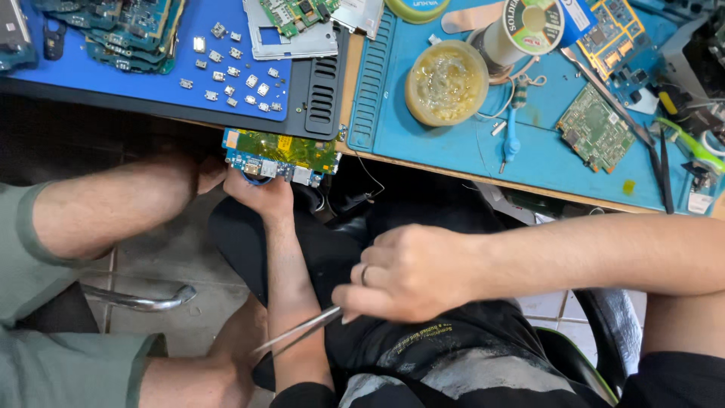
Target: The person uses a soldering iron and tweezers to work on a small circuit board held in their left hand. They apply heat to specific points on the board while using the tweezers to manipulate small components. The person occasionally picks up small parts from the workbench to place onto the board.
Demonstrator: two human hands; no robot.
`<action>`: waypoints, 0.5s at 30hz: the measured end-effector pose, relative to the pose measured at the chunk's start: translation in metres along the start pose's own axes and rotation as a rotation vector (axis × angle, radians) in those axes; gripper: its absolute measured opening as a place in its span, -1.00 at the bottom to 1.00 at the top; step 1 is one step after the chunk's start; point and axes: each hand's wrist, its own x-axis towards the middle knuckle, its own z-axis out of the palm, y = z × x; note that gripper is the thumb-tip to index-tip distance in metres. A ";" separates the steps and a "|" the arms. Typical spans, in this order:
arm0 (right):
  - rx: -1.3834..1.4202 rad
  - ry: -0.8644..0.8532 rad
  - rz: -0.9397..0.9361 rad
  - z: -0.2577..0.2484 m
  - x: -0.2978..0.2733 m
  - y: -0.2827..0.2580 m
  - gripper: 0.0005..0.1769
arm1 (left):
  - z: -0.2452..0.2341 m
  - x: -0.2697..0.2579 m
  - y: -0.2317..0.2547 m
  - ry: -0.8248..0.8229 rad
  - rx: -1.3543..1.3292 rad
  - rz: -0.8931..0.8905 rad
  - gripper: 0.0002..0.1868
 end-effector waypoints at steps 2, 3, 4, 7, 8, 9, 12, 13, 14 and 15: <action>0.307 0.020 0.231 -0.006 -0.004 0.007 -0.66 | -0.004 0.002 0.018 0.005 -0.078 -0.046 -0.85; 0.620 0.031 0.458 -0.009 -0.006 0.010 -0.67 | -0.007 0.004 0.028 0.014 -0.153 -0.099 -0.89; 0.617 0.036 0.453 -0.008 -0.007 0.011 -0.67 | -0.004 0.004 0.025 0.014 -0.154 -0.092 -0.89; 1.204 0.362 0.719 -0.023 0.004 0.012 -0.70 | -0.002 -0.002 0.005 0.092 -0.023 -0.067 -0.99; 1.421 0.461 0.736 -0.042 0.018 0.011 -0.69 | -0.006 -0.008 -0.011 -0.011 -0.115 -0.139 -0.88; 1.639 0.562 0.747 -0.061 0.031 0.011 -0.66 | -0.010 -0.014 -0.027 -0.117 -0.206 -0.209 -0.77; 1.782 0.616 0.643 -0.090 0.043 0.014 -0.69 | 0.000 -0.022 -0.064 0.005 -0.918 -0.747 -0.76; 1.772 0.621 0.637 -0.093 0.045 0.015 -0.69 | 0.002 -0.020 -0.063 -0.003 -0.927 -0.744 -0.76; 1.762 0.627 0.575 -0.096 0.046 0.016 -0.70 | 0.001 -0.019 -0.063 0.031 -0.964 -0.829 -0.79; 1.751 0.634 0.514 -0.099 0.048 0.017 -0.72 | 0.001 -0.018 -0.064 0.064 -1.001 -0.914 -0.81</action>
